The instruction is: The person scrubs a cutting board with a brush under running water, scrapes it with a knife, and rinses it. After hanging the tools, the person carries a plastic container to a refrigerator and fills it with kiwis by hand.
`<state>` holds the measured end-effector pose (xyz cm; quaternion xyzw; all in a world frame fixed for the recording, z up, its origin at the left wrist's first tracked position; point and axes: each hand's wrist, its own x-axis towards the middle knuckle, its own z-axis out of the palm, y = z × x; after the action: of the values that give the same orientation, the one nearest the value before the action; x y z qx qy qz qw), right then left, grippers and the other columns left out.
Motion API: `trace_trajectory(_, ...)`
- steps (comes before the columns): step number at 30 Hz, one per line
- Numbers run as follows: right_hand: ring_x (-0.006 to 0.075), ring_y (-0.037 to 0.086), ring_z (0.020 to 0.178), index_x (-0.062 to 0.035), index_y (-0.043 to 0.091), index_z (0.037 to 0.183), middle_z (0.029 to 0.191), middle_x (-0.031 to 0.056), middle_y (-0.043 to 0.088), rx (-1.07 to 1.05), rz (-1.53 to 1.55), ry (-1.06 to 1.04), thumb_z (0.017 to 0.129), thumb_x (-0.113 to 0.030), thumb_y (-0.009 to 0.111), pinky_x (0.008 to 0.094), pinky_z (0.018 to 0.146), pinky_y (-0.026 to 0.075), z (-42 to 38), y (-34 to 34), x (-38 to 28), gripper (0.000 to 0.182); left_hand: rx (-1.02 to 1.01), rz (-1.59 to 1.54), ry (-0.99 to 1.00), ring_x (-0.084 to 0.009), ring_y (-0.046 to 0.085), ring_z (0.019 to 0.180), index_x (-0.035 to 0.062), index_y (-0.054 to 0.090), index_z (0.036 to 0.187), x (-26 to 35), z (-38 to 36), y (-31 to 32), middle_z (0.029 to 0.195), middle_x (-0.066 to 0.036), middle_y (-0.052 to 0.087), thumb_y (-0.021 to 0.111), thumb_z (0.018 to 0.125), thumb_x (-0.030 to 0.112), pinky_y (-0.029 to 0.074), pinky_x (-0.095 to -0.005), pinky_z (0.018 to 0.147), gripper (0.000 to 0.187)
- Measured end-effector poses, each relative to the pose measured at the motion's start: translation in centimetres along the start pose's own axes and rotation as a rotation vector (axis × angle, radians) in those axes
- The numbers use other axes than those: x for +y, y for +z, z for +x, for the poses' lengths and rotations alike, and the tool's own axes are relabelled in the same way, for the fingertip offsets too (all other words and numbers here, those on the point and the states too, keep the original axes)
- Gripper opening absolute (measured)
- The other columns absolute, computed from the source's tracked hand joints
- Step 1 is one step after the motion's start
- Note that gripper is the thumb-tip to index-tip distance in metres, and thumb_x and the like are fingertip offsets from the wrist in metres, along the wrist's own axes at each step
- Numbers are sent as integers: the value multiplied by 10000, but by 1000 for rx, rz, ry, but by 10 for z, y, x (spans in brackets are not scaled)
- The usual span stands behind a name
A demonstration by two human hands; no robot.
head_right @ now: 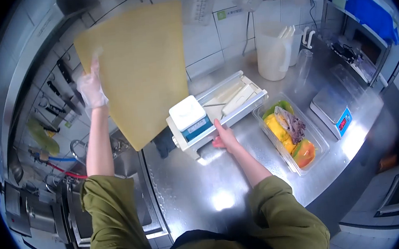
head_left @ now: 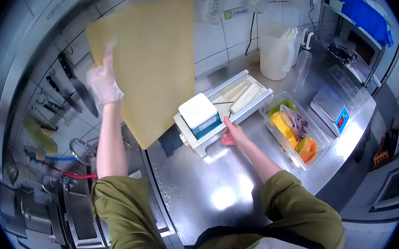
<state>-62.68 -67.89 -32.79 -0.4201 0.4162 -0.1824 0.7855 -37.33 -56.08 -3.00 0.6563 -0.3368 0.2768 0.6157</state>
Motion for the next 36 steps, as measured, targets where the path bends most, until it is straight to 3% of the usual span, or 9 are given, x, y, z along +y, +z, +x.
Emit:
trace_trajectory(6,191,596,628,55,485,965,739,121,537,-98,-21,31,737,-606,520,276,585,519,-4,-11,-4,700,40,-262,-281,-122,541,615,-12,601,894,-40,-36,38,743,-37,615,580,796,409,432,-263,566,433)
trace_trajectory(13,202,605,688,32,483,1009,812,141,567,-51,101,-25,791,-552,488,290,595,524,-1,4,6,624,-159,41,-140,-190,560,730,12,560,993,-159,-37,60,808,-77,607,407,867,445,443,-309,656,476)
trace_trajectory(20,190,612,620,21,463,1047,751,113,593,13,233,-133,820,-501,480,298,551,536,12,16,11,570,-803,753,929,-318,561,575,24,560,900,-201,21,76,650,-178,571,423,838,324,434,-392,514,336)
trace_trajectory(22,206,614,606,42,468,1051,773,143,585,73,211,-189,821,-520,457,300,534,536,22,24,4,607,-843,550,715,-247,552,520,16,572,883,-212,24,80,603,-140,553,435,836,384,433,-345,484,395)
trace_trajectory(25,240,611,625,73,479,1009,801,172,566,104,127,-123,808,-550,449,322,533,538,39,26,-12,655,-940,494,56,-206,554,536,22,568,900,-206,25,79,636,-125,554,431,837,367,441,-313,508,377)
trace_trajectory(30,213,582,618,82,471,1022,814,149,525,29,170,-62,810,-525,464,308,531,532,34,15,-2,643,-876,500,-515,-184,566,565,34,577,877,-164,-8,66,686,-123,583,414,854,294,455,-290,579,308)
trace_trajectory(32,184,580,625,60,494,995,818,125,538,5,7,-91,804,-512,491,280,543,512,9,2,11,602,-1090,613,-239,-164,554,567,30,581,857,-207,8,47,670,-100,576,431,846,316,449,-279,568,324)
trace_trajectory(35,137,567,612,4,548,894,763,66,562,-171,-93,-91,805,-433,547,245,544,475,-45,-36,60,446,-951,457,-19,-142,536,609,37,585,813,-205,-33,-15,711,-57,575,465,829,335,434,-294,572,321)
trace_trajectory(36,123,559,612,-10,563,825,705,42,559,-211,-105,19,808,-374,567,232,548,474,-60,-50,71,364,-810,148,-394,-124,521,691,57,590,838,-173,-61,-37,752,-38,557,480,817,339,425,-301,632,303)
